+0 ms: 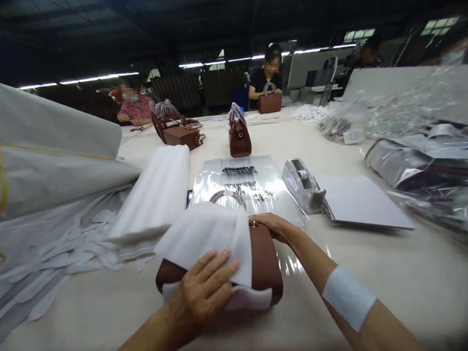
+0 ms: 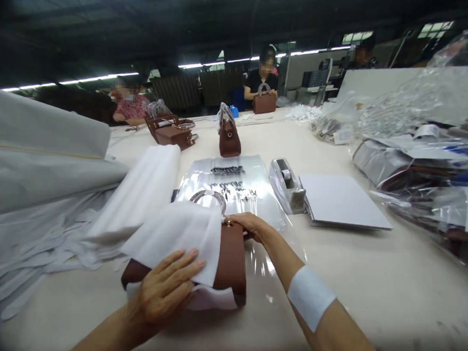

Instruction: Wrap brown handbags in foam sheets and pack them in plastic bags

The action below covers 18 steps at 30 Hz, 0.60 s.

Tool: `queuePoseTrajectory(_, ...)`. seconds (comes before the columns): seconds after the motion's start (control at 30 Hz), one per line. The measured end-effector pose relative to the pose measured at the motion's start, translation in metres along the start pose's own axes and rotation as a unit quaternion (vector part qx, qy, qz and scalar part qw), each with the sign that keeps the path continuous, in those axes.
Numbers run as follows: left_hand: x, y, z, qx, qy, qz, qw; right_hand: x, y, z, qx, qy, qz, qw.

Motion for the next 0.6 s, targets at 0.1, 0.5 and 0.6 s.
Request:
queuePoseTrajectory(0.1, 0.003, 0.002, -0.001, -0.019, -0.011, 0.004, 1.000, 0.011, -0.021, 0.018, -0.114, -0.042, 0.012, 0.992)
queuePoseTrajectory(0.5, 0.014, 0.000, -0.012, 0.003, -0.136, 0.036, 0.990, 0.012, 0.008, 0.122, -0.071, -0.449, 0.128, 0.881)
queuePoseTrajectory(0.6, 0.018, 0.008, -0.025, 0.086, -0.164, -0.007, 0.983, 0.005, 0.006, 0.114, -0.087, -0.416, 0.080, 0.902)
Point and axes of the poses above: each hand's wrist, its own z-axis away from the middle knuckle, its own y-axis out of the palm, x = y × z, the point moved 5 cm from there along -z, towards the middle knuckle, and after that the axes turned 14 degrees about -x, right-handed, at the moved point
